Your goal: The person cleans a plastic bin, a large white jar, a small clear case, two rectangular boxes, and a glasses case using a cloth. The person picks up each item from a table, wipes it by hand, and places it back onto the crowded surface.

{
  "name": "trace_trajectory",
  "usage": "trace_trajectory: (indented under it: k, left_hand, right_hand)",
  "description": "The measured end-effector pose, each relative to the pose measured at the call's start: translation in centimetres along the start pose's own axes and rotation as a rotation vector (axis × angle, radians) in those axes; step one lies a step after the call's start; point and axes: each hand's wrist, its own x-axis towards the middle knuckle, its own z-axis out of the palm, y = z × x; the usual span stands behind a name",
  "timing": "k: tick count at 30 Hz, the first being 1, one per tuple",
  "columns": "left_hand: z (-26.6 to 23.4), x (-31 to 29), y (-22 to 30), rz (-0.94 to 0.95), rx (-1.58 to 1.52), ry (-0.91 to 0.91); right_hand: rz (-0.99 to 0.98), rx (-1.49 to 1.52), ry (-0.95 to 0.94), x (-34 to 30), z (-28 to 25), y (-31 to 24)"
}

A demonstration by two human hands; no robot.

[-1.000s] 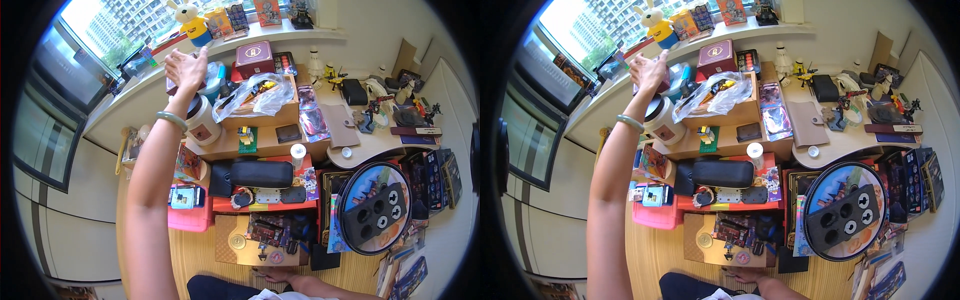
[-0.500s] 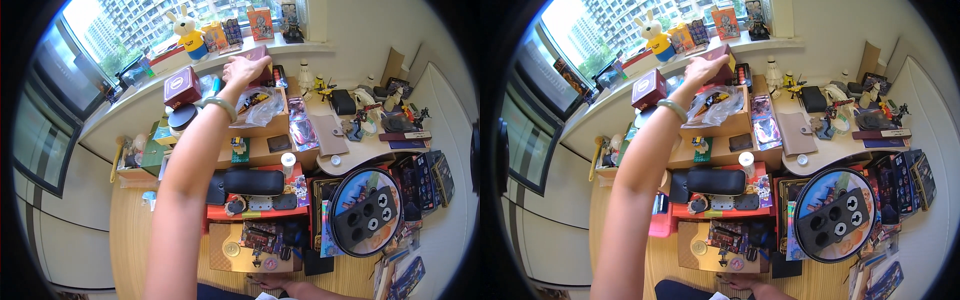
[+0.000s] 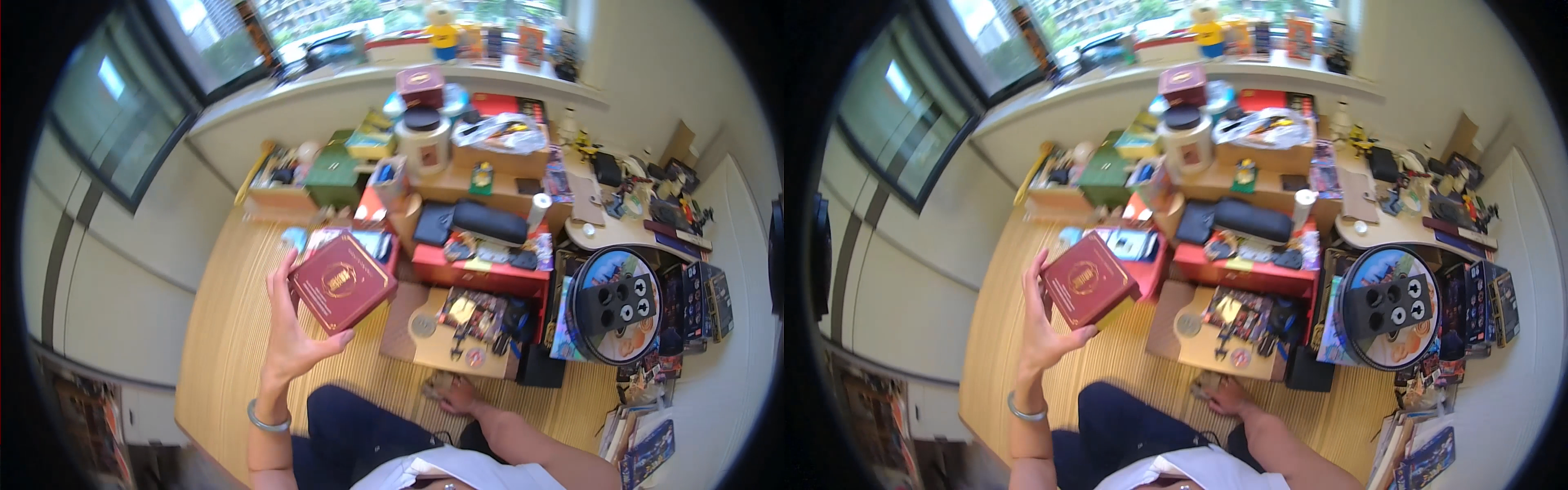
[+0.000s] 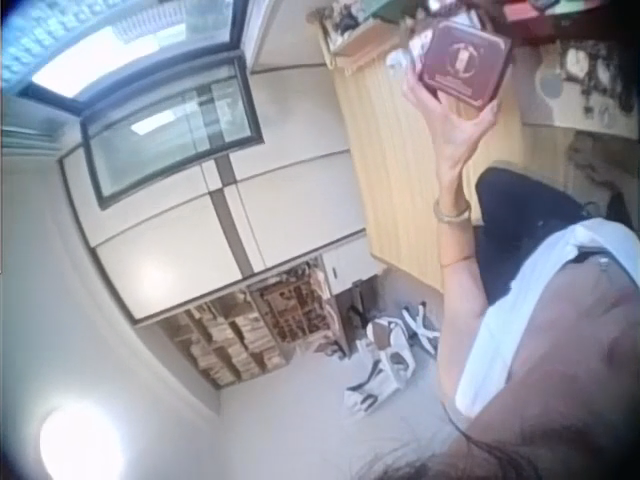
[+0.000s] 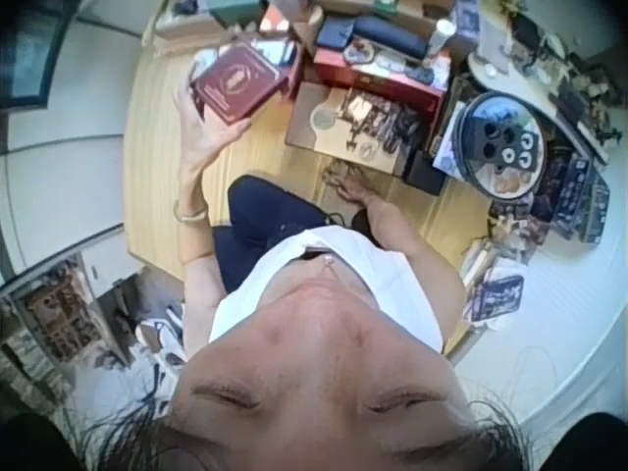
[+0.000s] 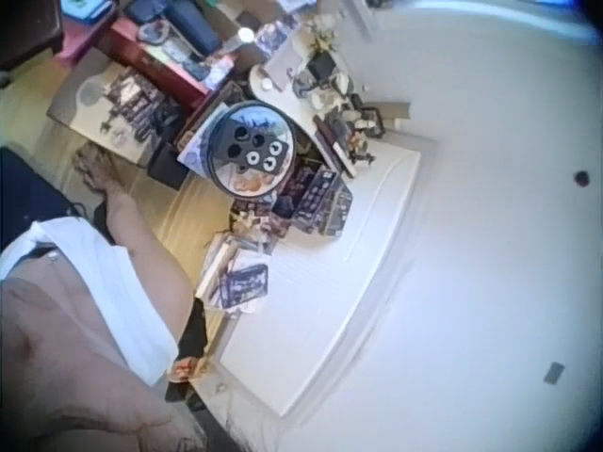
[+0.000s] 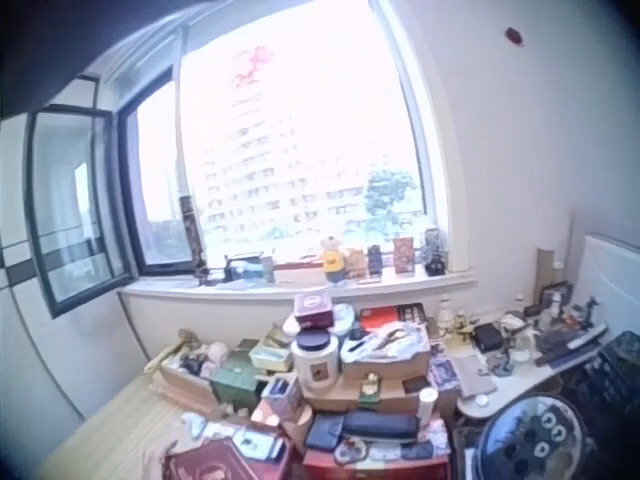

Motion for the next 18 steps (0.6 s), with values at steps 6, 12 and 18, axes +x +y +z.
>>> trace_trajectory:
  k: [6,12,18]
  left_hand:
    - [-6.4,-16.7,-4.3,-0.146,-0.502,0.269]
    - [-8.5,-28.8,-5.7,-0.171,-0.569,0.426]
    - [-7.4,-35.2,-5.0,-0.115,-0.612,0.498]
  right_hand:
    - [0.347,0.365,0.069,3.7,-1.5,-2.5]
    - [0.174,1.297,0.328,8.4,-13.6,-22.4]
    - [-0.419,0.811,-0.105,9.6,-18.9,-34.6]
